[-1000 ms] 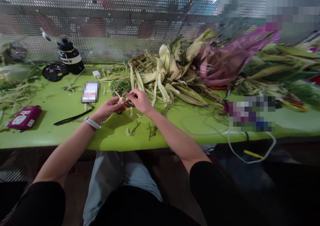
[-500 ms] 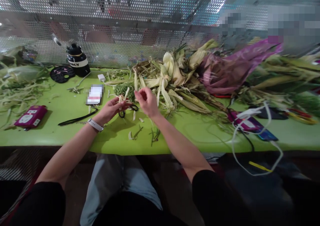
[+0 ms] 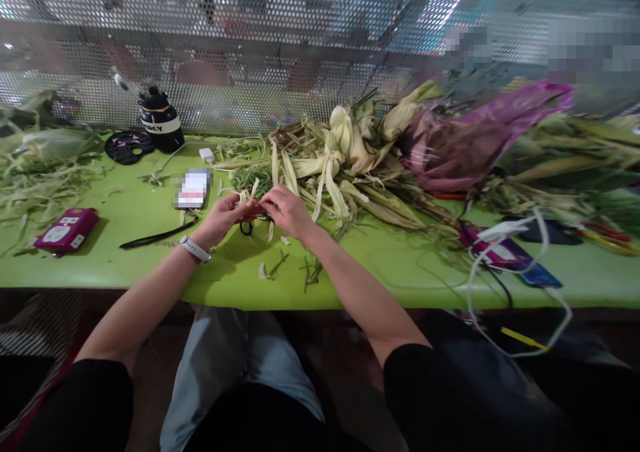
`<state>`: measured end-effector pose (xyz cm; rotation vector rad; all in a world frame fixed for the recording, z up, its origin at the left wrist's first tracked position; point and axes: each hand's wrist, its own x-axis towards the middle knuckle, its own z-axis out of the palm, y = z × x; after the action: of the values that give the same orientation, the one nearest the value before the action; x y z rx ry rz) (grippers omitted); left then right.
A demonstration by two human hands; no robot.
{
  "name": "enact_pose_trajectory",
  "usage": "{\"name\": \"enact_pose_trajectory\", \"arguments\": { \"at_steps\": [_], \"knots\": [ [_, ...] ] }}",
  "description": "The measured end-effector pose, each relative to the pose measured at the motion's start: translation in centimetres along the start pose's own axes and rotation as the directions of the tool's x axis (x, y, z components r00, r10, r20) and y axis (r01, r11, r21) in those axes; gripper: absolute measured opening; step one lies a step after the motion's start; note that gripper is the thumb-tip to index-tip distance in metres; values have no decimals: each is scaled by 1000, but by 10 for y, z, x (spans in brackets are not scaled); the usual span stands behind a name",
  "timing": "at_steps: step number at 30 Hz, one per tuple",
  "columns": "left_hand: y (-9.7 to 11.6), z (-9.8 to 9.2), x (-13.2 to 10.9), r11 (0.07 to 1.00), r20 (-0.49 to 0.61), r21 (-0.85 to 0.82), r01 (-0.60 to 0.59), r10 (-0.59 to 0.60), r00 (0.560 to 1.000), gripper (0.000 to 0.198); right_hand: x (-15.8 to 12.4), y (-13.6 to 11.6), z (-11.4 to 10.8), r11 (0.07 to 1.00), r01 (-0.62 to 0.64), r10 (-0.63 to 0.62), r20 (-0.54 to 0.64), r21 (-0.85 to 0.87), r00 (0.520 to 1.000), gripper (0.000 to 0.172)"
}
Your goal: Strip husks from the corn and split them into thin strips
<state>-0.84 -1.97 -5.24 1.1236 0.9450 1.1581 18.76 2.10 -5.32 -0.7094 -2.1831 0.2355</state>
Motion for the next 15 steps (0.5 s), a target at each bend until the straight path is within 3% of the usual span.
{"name": "enact_pose_trajectory", "arguments": {
  "at_steps": [10,15],
  "knots": [
    [4,-5,0,999,-9,-27,-21,21,1000,42,4,9,-5,1000,-9,10,-44,16,999,20],
    [2,-6,3,994,3,-46,-102,102,995,43,4,9,-9,996,-42,50,-107,73,993,22]
  ]
}}
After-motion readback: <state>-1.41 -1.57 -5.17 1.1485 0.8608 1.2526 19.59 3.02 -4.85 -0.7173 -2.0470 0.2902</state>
